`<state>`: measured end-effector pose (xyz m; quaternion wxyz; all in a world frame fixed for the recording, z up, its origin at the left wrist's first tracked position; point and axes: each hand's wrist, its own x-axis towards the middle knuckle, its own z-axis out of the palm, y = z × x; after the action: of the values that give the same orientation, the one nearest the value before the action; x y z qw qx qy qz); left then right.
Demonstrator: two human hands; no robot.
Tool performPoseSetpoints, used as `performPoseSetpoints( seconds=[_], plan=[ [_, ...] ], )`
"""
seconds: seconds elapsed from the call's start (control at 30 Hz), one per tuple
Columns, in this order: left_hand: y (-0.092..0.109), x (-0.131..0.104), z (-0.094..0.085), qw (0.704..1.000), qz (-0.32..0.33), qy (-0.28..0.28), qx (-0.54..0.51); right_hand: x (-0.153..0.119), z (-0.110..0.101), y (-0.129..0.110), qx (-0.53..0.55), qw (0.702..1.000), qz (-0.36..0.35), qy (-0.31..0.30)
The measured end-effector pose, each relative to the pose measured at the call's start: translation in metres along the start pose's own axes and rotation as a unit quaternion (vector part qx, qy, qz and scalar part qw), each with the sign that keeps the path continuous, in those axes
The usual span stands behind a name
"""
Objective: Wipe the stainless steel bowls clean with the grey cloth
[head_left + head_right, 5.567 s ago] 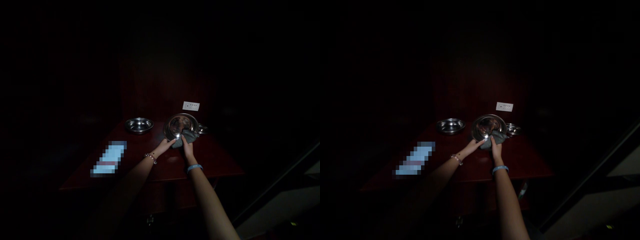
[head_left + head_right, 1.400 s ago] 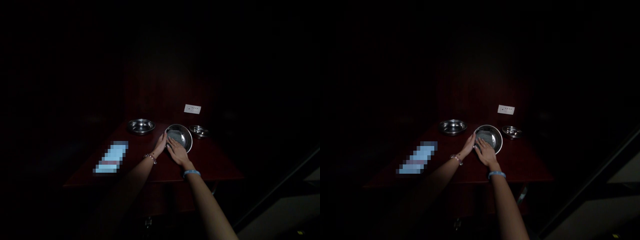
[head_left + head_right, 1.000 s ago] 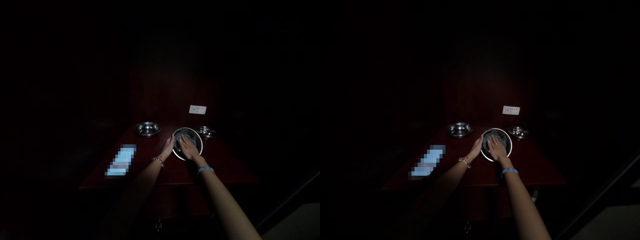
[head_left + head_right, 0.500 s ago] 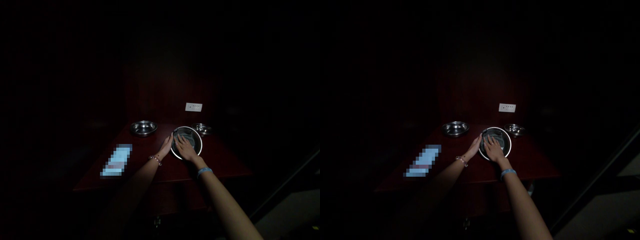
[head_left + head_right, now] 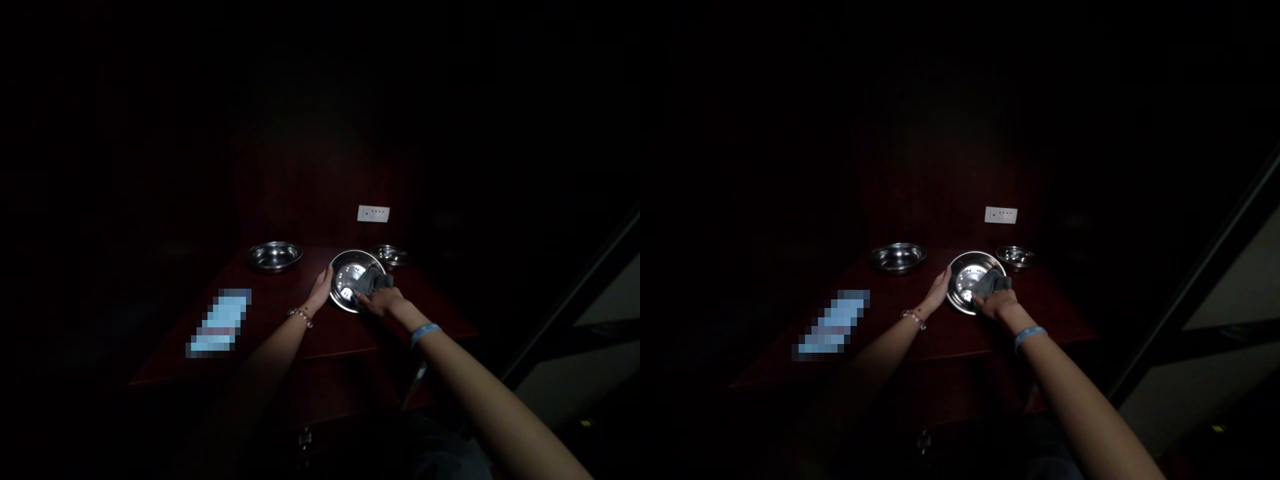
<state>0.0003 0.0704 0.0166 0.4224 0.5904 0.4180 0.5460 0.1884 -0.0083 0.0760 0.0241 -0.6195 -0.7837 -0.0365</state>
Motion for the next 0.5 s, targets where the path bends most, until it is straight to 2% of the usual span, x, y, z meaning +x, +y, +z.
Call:
performPoseSetpoints(
  seconds=[0.1,0.2,0.3,0.4,0.5],
  plan=[
    [-0.002,0.001,0.0,1.0,0.005,-0.011,-0.008,0.003,0.0,0.005,-0.036,0.999,0.012,-0.023],
    [-0.003,0.002,0.001,1.0,-0.001,-0.029,-0.011,0.01,0.005,0.001,-0.011,0.999,0.002,0.037],
    [-0.003,0.002,0.0,0.999,-0.006,-0.048,-0.009,0.019,0.013,-0.014,0.056,0.995,-0.059,0.06],
    [-0.002,0.002,-0.002,0.999,0.013,-0.036,-0.004,0.022,0.018,-0.034,0.126,0.984,-0.121,0.027],
    [-0.001,0.002,-0.006,1.0,0.021,0.005,0.01,0.014,0.019,-0.043,0.185,0.974,-0.127,-0.026]
  ],
)
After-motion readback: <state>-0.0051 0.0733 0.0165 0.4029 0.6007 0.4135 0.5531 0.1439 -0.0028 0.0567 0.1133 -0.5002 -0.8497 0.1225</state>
